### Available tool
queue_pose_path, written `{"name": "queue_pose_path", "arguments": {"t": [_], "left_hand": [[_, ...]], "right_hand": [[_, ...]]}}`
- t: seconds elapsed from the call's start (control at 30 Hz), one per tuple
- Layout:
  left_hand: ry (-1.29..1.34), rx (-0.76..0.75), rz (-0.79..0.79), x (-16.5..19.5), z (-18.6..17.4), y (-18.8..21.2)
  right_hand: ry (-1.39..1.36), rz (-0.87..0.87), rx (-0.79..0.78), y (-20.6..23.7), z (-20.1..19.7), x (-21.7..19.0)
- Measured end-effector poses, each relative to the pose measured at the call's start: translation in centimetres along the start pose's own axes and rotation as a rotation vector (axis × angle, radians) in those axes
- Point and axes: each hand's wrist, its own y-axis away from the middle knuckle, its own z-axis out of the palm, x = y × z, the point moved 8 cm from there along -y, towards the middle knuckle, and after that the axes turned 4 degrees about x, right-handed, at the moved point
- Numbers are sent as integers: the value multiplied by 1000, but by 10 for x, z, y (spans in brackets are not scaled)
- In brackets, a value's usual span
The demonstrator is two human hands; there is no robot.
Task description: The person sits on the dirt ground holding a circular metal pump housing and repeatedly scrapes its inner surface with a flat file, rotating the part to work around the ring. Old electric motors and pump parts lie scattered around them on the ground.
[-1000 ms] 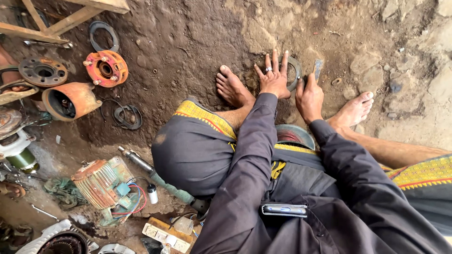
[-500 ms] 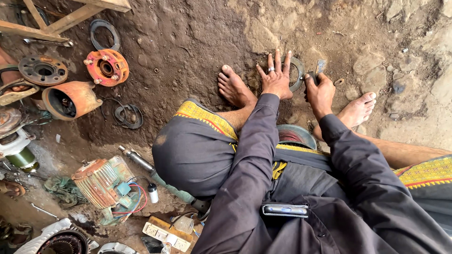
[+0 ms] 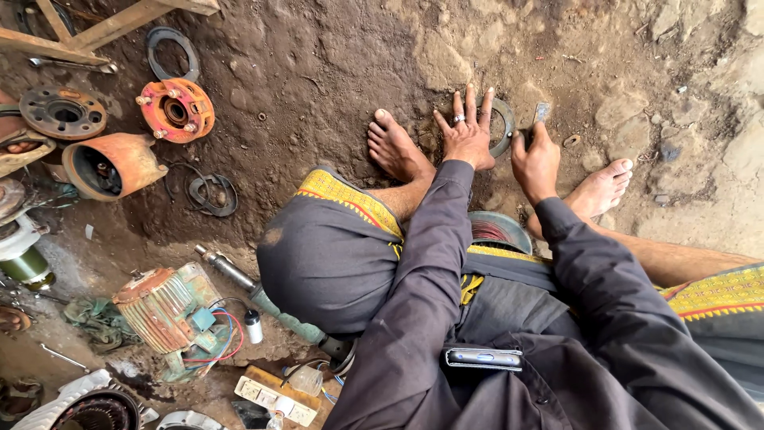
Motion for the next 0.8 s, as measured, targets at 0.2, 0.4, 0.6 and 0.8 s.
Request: {"name": "queue_pose_path", "arguments": {"t": [0.2,0.4,0.6,0.8], "left_hand": [[44,6,2,1,-1,2],[44,9,15,1,-4,2],[21,-31,19,0,0,2],[8,-41,3,0,0,4]], "right_hand": [[-8,-167,83,4,-8,-24],[32,-286,143,15,-15,-40],[-36,-247,151,13,-15,-39],[16,-275,127,10,-14,-39]]}}
